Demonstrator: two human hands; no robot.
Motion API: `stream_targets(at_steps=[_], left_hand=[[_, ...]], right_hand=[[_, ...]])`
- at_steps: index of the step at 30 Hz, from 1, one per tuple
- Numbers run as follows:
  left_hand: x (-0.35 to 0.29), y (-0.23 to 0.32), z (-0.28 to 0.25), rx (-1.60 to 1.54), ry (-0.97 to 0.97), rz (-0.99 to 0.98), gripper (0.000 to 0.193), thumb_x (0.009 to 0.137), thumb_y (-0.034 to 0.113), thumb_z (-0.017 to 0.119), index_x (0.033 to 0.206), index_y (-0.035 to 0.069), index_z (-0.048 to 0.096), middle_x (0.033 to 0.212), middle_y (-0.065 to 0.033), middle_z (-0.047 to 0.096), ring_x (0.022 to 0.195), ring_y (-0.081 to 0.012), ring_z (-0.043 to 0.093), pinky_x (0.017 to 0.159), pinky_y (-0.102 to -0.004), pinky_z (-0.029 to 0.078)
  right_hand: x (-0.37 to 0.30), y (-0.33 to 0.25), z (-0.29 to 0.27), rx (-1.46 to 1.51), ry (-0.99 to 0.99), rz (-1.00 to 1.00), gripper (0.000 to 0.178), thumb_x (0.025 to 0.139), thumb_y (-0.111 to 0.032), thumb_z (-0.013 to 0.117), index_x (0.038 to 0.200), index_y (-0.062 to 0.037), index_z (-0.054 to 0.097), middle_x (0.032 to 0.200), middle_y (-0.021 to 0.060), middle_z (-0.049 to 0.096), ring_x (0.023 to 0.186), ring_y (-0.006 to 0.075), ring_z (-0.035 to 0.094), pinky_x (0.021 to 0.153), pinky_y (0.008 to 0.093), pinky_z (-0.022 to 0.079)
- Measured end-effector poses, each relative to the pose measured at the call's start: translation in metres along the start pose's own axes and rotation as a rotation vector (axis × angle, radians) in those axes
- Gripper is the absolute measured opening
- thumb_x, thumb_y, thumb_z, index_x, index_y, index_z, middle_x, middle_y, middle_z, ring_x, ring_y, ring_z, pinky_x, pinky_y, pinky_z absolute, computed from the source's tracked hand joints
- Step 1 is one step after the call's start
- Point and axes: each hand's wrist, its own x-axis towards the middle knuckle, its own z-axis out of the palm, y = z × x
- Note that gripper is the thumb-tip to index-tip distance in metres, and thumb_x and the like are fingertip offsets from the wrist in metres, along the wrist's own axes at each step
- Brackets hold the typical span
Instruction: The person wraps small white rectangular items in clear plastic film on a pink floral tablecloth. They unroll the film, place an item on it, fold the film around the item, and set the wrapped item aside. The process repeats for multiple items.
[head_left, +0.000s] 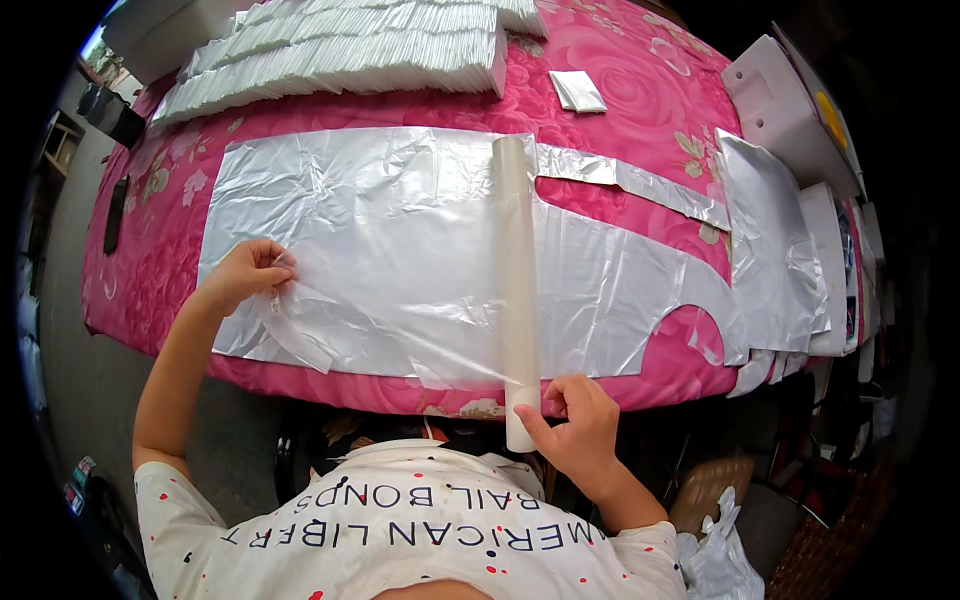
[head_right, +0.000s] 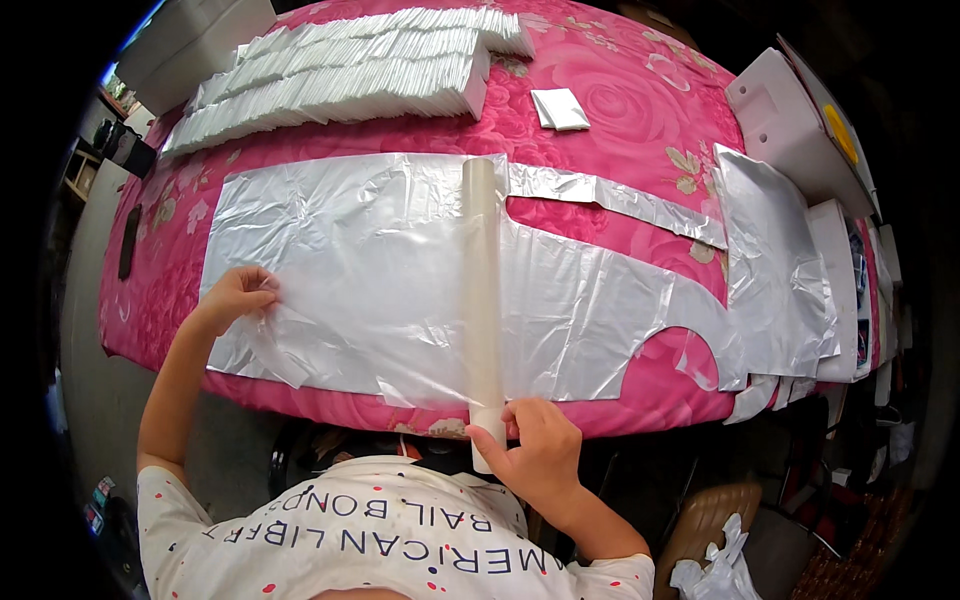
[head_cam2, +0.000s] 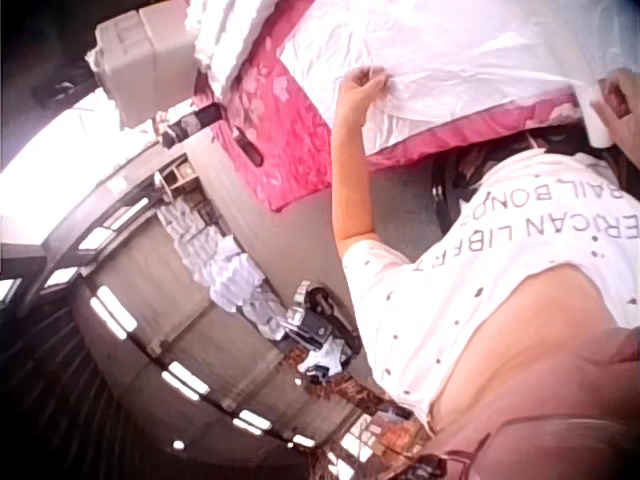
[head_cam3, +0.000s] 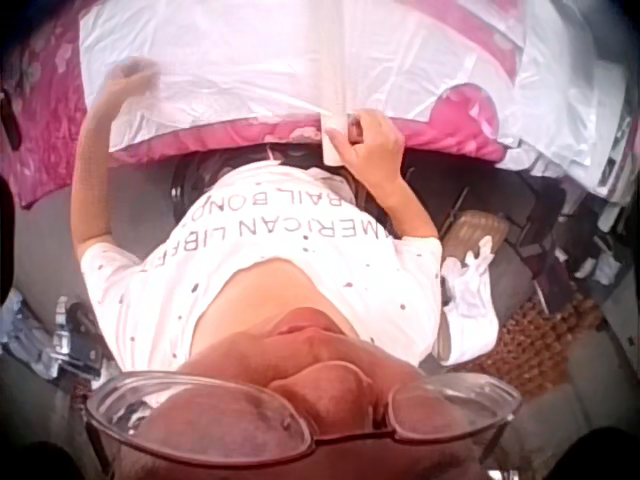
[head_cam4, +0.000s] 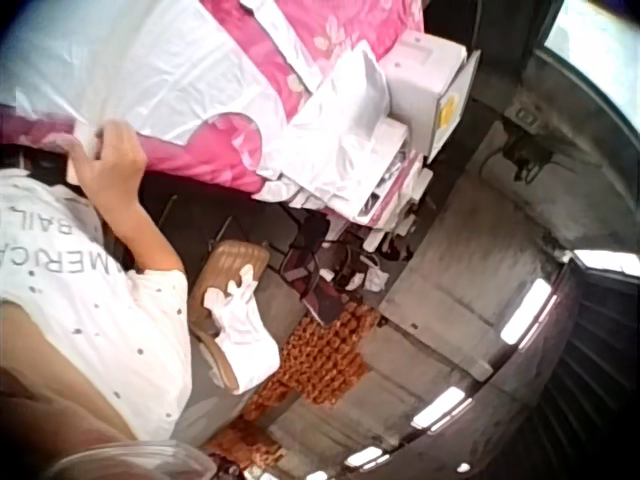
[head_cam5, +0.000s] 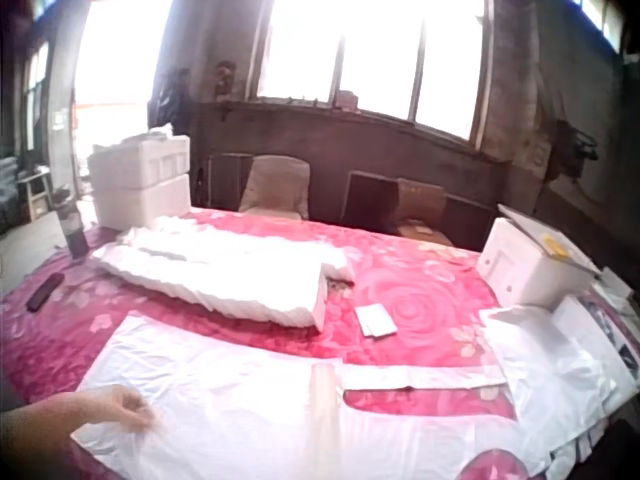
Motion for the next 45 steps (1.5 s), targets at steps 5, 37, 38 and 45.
stream_targets(at_steps=[5, 37, 38, 45], left_hand=[[-0.014, 0.027, -0.014, 0.786, 0.423, 0.459, 0.037, 0.075, -0.006, 0.058, 0.111, 0.001, 0.055, 0.114, -0.0106, 0.056, 0.104, -0.0256, 0.055, 0.085, -0.0332, 0.045], [0.025, 0.035, 0.232, 0.941, 0.119, 0.919, 0.061, 0.085, 0.023, 0.039, 0.132, -0.015, 0.029, 0.14, -0.0323, 0.026, 0.134, -0.041, 0.021, 0.111, -0.0457, 0.014], [0.025, 0.036, 0.232, 0.945, 0.114, 0.91, 0.061, 0.085, 0.023, 0.039, 0.133, -0.015, 0.028, 0.14, -0.0319, 0.025, 0.135, -0.0407, 0.021, 0.111, -0.0456, 0.014], [0.027, 0.029, 0.233, 0.969, 0.12, 0.923, 0.066, 0.08, 0.022, 0.042, 0.133, -0.015, 0.028, 0.143, -0.0288, 0.023, 0.137, -0.0383, 0.017, 0.112, -0.0444, 0.011]], right_hand=[[-0.016, 0.001, 0.015, 0.116, -0.335, 0.364, 0.046, 0.077, -0.046, 0.065, 0.078, -0.0004, 0.06, 0.063, 0.0134, 0.062, 0.057, 0.0274, 0.062, 0.054, 0.035, 0.048], [0.242, 0.072, 0.043, 1.74, -0.051, 0.503, 0.044, 0.091, -0.04, 0.053, 0.109, 0.0003, 0.052, 0.106, 0.0115, 0.06, 0.093, 0.0205, 0.059, 0.08, 0.0336, 0.05], [0.25, 0.083, 0.046, 1.845, 0.047, 0.459, 0.04, 0.091, -0.034, 0.053, 0.111, 0.0001, 0.05, 0.11, 0.0119, 0.058, 0.095, 0.022, 0.059, 0.082, 0.0356, 0.049], [0.264, 0.194, -0.039, 2.136, 0.43, 0.084, 0.026, 0.091, -0.018, 0.049, 0.109, -0.0012, 0.054, 0.111, 0.0122, 0.059, 0.102, 0.0269, 0.058, 0.088, 0.0437, 0.047]])
